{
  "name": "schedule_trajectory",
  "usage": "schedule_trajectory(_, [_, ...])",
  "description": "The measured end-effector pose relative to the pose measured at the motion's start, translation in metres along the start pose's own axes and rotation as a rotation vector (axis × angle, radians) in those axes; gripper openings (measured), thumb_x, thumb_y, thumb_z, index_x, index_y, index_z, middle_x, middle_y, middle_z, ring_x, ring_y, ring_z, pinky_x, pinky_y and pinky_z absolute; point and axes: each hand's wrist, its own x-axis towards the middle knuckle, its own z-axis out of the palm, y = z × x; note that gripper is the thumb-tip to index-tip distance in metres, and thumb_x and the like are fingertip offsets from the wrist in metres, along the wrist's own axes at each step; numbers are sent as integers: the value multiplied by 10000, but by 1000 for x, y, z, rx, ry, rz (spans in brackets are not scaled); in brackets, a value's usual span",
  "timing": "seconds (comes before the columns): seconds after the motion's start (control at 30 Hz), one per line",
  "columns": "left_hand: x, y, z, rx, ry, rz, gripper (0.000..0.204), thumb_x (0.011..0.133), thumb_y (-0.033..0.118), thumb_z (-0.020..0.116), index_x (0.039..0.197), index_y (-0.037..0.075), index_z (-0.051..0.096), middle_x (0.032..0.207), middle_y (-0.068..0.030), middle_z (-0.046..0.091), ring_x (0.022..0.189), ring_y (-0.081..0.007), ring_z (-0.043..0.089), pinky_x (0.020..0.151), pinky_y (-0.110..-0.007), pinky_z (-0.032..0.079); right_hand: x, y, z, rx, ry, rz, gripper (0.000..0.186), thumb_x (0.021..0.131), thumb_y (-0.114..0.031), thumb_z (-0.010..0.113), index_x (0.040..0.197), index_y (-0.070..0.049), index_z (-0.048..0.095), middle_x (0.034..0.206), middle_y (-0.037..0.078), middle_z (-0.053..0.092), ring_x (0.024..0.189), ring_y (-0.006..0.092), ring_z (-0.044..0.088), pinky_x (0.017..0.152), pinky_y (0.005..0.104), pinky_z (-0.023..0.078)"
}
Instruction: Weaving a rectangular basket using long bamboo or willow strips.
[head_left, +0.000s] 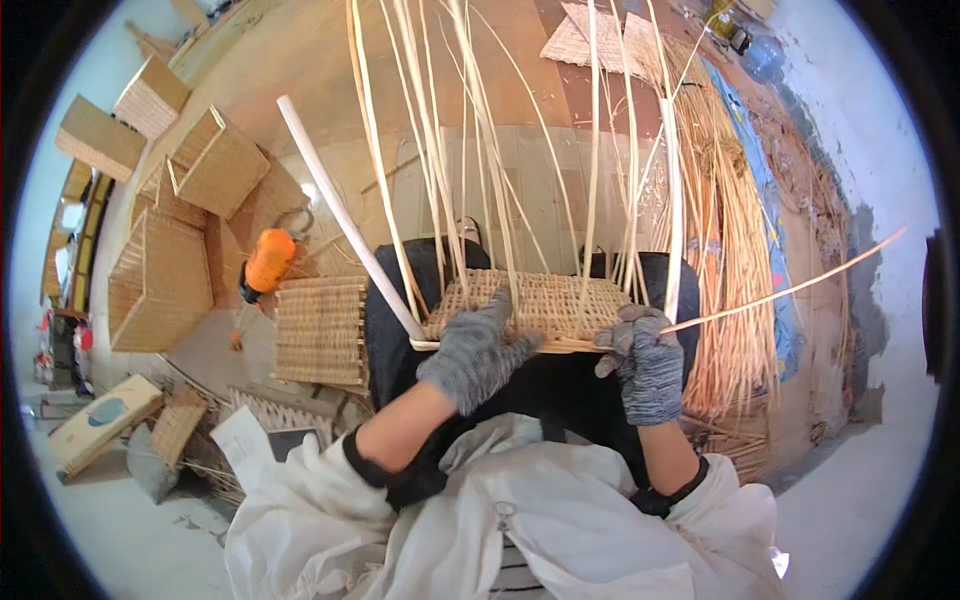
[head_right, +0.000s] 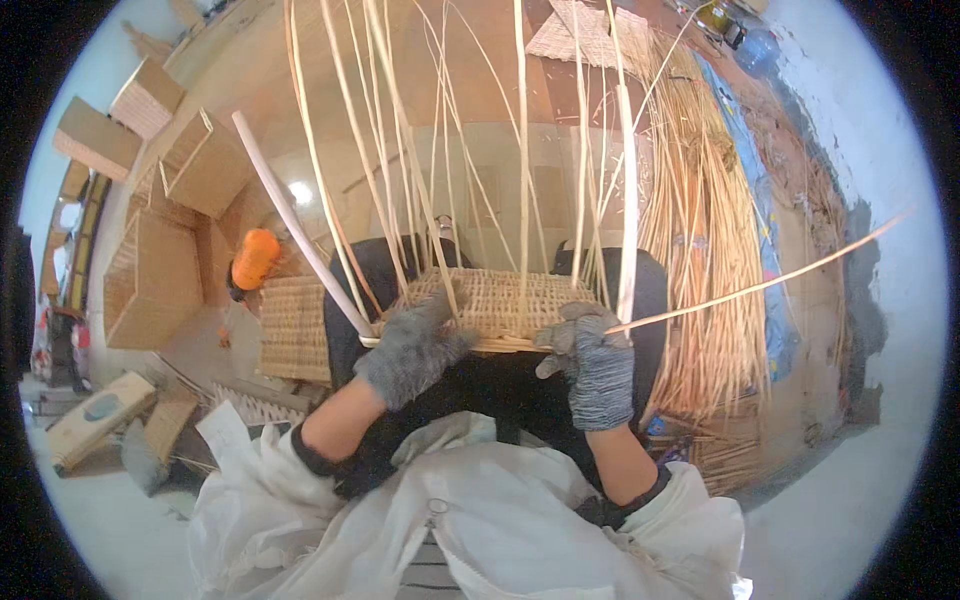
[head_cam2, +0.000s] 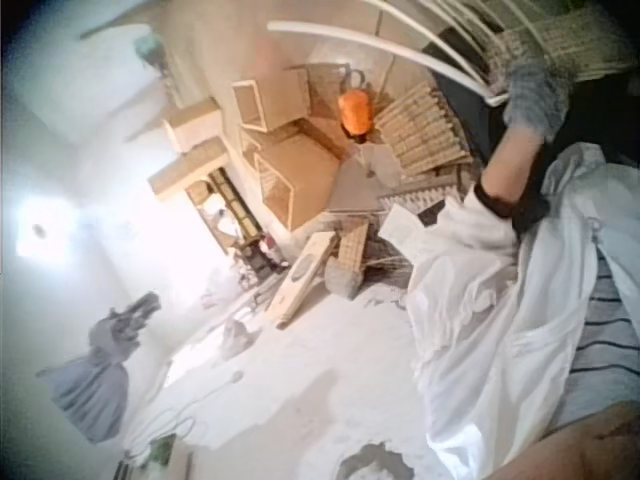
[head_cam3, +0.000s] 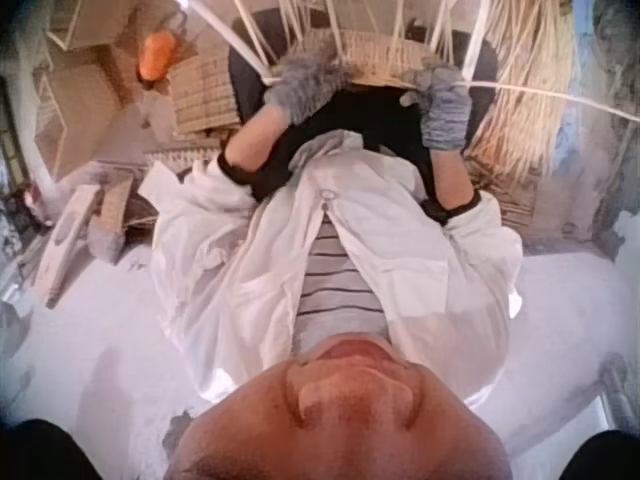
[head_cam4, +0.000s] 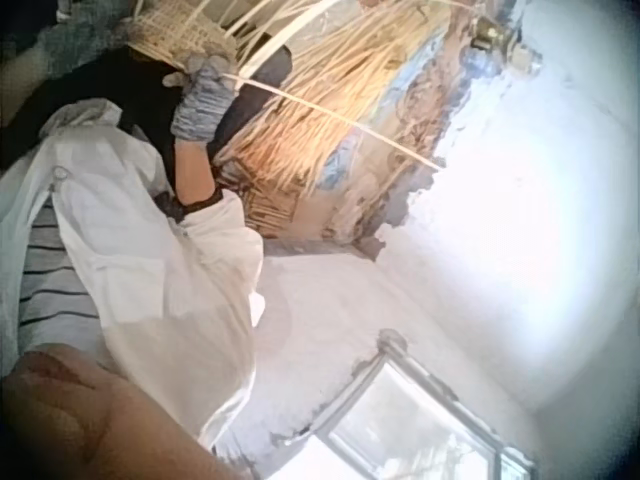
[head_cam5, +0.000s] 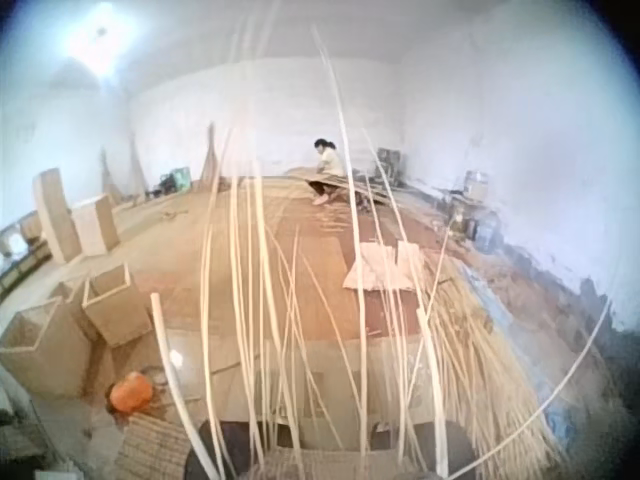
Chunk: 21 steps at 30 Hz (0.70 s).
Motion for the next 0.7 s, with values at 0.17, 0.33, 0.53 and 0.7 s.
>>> schedule_trajectory(0.17, [4,0,14,-133,-252,-223,277,726,248,648,918,57,590,756,-77,632,734,-205,609,662,-297,463,15,-17,-35,-361,-75,-55,260,795,-145,555,962,27,455,1008,177,542,895,199,545,761,269,439])
schedule_trajectory(0.33, [0,10,42,16,40,-235,224,744,285,620,792,67,597,649,-102,601,621,-263,597,601,-355,461,109,-13,82,-1341,-137,-867,444,831,-86,416,1263,-44,327,1286,232,276,1206,328,262,1004,381,208])
schedule_trajectory(0.53, [7,-8,24,-141,-3,-361,308,698,389,637,779,92,614,720,-120,621,700,-269,596,653,-365,450,53,11,15,-209,72,-245,320,848,-237,476,1051,11,455,819,90,494,691,167,509,647,299,470])
schedule_trajectory(0.7, [-4,26,1,-68,182,-196,307,718,245,646,928,38,562,859,-150,591,849,-265,576,713,-362,451,-7,2,-42,-147,77,-415,247,875,-247,454,903,-4,488,602,28,437,536,115,450,522,236,428])
